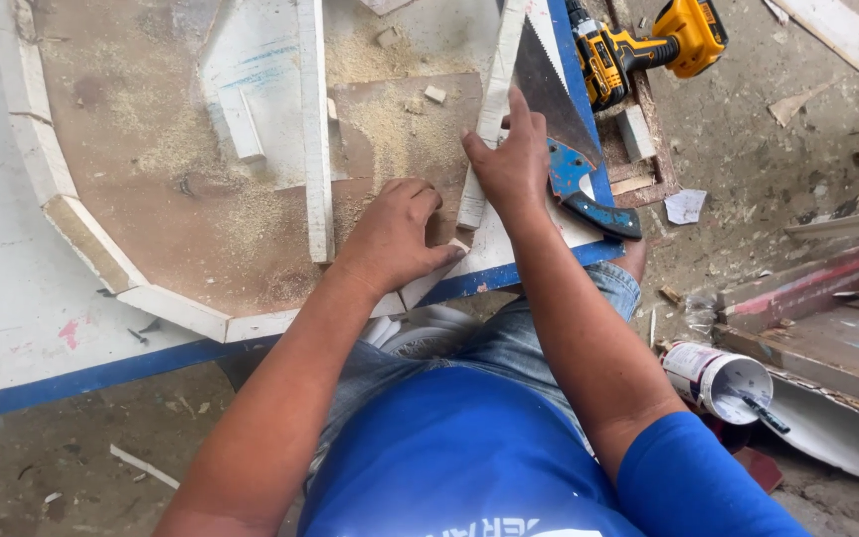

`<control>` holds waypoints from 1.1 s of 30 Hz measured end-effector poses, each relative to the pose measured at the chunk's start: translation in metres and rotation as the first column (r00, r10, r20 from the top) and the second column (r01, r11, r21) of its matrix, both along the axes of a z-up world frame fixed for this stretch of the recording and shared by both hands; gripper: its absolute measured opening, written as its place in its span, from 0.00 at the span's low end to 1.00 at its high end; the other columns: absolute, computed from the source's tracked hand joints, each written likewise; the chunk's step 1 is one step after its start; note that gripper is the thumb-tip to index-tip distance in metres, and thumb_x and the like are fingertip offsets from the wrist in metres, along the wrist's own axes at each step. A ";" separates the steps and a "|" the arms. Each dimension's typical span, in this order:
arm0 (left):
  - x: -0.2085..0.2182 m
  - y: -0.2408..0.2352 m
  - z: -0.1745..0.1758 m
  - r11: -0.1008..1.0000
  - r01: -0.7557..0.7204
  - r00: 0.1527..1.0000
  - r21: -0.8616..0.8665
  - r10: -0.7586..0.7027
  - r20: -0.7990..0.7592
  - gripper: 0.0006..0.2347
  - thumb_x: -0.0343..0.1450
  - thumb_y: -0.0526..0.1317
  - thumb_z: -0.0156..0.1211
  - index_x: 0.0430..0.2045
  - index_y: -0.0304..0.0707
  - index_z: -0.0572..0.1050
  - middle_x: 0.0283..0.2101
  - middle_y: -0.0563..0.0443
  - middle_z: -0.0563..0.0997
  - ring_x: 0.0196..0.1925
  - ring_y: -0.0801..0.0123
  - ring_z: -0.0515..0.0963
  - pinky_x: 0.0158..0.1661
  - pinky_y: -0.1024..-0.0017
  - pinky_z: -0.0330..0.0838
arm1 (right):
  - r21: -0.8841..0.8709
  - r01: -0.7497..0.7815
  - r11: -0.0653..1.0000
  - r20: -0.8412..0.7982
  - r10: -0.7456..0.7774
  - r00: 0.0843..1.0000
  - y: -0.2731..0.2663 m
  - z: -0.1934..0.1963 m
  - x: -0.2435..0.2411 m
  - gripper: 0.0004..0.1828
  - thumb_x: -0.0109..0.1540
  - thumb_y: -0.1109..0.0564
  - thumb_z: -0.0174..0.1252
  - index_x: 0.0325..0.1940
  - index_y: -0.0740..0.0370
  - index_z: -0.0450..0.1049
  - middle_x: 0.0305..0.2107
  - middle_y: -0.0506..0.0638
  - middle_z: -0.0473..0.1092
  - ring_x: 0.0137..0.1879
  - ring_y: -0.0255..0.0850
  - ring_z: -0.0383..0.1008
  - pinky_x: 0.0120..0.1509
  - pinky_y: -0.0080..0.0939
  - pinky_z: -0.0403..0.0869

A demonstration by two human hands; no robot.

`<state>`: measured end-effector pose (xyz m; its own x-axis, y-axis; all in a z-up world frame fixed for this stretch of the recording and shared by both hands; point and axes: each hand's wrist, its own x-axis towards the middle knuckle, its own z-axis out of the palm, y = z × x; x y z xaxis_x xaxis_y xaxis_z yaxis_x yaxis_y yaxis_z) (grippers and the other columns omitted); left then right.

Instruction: Using a hand saw to cut small strips of material and fitting them into a template on a workbench.

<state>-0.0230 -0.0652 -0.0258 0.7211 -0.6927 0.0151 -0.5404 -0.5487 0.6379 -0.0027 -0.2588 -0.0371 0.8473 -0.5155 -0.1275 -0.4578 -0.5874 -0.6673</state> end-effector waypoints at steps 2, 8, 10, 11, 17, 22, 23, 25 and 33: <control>0.000 0.000 -0.001 1.000 0.017 1.000 -0.009 -0.017 0.014 0.24 0.60 0.53 0.75 0.39 0.33 0.77 0.44 0.43 0.78 0.53 0.50 0.72 0.54 0.57 0.69 | 0.008 -0.007 1.000 -0.007 0.007 1.000 0.000 0.008 0.004 0.41 0.63 0.38 0.63 0.76 0.49 0.56 0.53 0.52 0.65 0.55 0.47 0.71 0.54 0.52 0.73; -0.001 -0.006 0.024 0.994 0.056 0.996 0.095 -0.050 -0.070 0.20 0.63 0.51 0.73 0.36 0.34 0.75 0.48 0.41 0.77 0.56 0.52 0.71 0.55 0.58 0.67 | -0.111 0.010 0.994 0.019 -0.008 1.000 -0.028 -0.036 0.038 0.53 0.62 0.34 0.64 0.78 0.61 0.45 0.65 0.59 0.60 0.64 0.49 0.76 0.65 0.56 0.70; -0.001 -0.005 0.022 0.996 0.009 0.997 0.091 -0.002 -0.074 0.26 0.64 0.53 0.72 0.45 0.29 0.75 0.52 0.42 0.75 0.58 0.53 0.71 0.58 0.60 0.66 | -0.137 -0.065 0.988 -0.014 0.064 0.998 -0.022 -0.026 0.043 0.53 0.65 0.39 0.62 0.80 0.55 0.34 0.64 0.60 0.59 0.53 0.66 0.74 0.47 0.64 0.73; -0.001 -0.007 0.020 0.995 0.022 0.997 0.092 -0.016 -0.073 0.26 0.64 0.53 0.72 0.45 0.29 0.75 0.52 0.42 0.75 0.58 0.53 0.71 0.58 0.60 0.66 | -0.136 -0.051 0.989 -0.013 0.050 0.999 -0.022 -0.027 0.041 0.53 0.65 0.39 0.62 0.80 0.55 0.34 0.64 0.60 0.59 0.53 0.66 0.74 0.47 0.64 0.73; -0.003 -0.005 0.016 0.997 0.013 1.000 0.073 -0.011 -0.024 0.23 0.63 0.51 0.74 0.41 0.30 0.75 0.48 0.44 0.76 0.54 0.54 0.71 0.55 0.61 0.67 | -0.126 -0.103 0.987 -0.059 0.096 0.994 -0.009 -0.011 0.032 0.38 0.64 0.50 0.55 0.77 0.49 0.49 0.54 0.55 0.58 0.42 0.54 0.73 0.43 0.55 0.74; -0.003 -0.004 0.010 1.000 0.025 0.999 -0.013 -0.025 0.036 0.18 0.62 0.51 0.76 0.31 0.37 0.77 0.42 0.45 0.76 0.50 0.52 0.72 0.49 0.58 0.69 | -0.206 -0.137 0.969 0.023 0.145 0.989 -0.011 -0.026 0.030 0.37 0.64 0.51 0.56 0.77 0.52 0.52 0.49 0.54 0.56 0.41 0.56 0.70 0.39 0.57 0.73; -0.004 -0.004 0.014 1.000 0.019 0.999 -0.014 -0.019 0.035 0.18 0.62 0.51 0.76 0.31 0.37 0.77 0.42 0.45 0.76 0.50 0.52 0.72 0.49 0.58 0.69 | -0.206 -0.143 0.968 0.022 0.151 0.988 -0.011 -0.027 0.030 0.37 0.64 0.51 0.56 0.77 0.52 0.52 0.49 0.54 0.56 0.41 0.56 0.70 0.39 0.57 0.73; -0.006 -0.004 0.021 1.000 -0.003 0.999 0.008 0.003 -0.037 0.18 0.63 0.52 0.75 0.34 0.38 0.79 0.44 0.47 0.75 0.52 0.54 0.71 0.49 0.59 0.70 | -0.205 -0.137 0.969 0.038 0.148 0.988 -0.012 -0.029 0.029 0.38 0.62 0.52 0.55 0.76 0.52 0.53 0.49 0.55 0.55 0.39 0.57 0.70 0.39 0.59 0.73; -0.005 -0.003 0.009 0.999 0.020 0.998 -0.025 -0.019 0.053 0.20 0.62 0.52 0.76 0.28 0.33 0.75 0.44 0.45 0.75 0.51 0.52 0.71 0.50 0.58 0.70 | -0.206 -0.128 0.970 0.013 0.134 0.991 -0.008 -0.023 0.025 0.38 0.62 0.52 0.56 0.76 0.51 0.53 0.49 0.54 0.55 0.40 0.55 0.71 0.40 0.57 0.74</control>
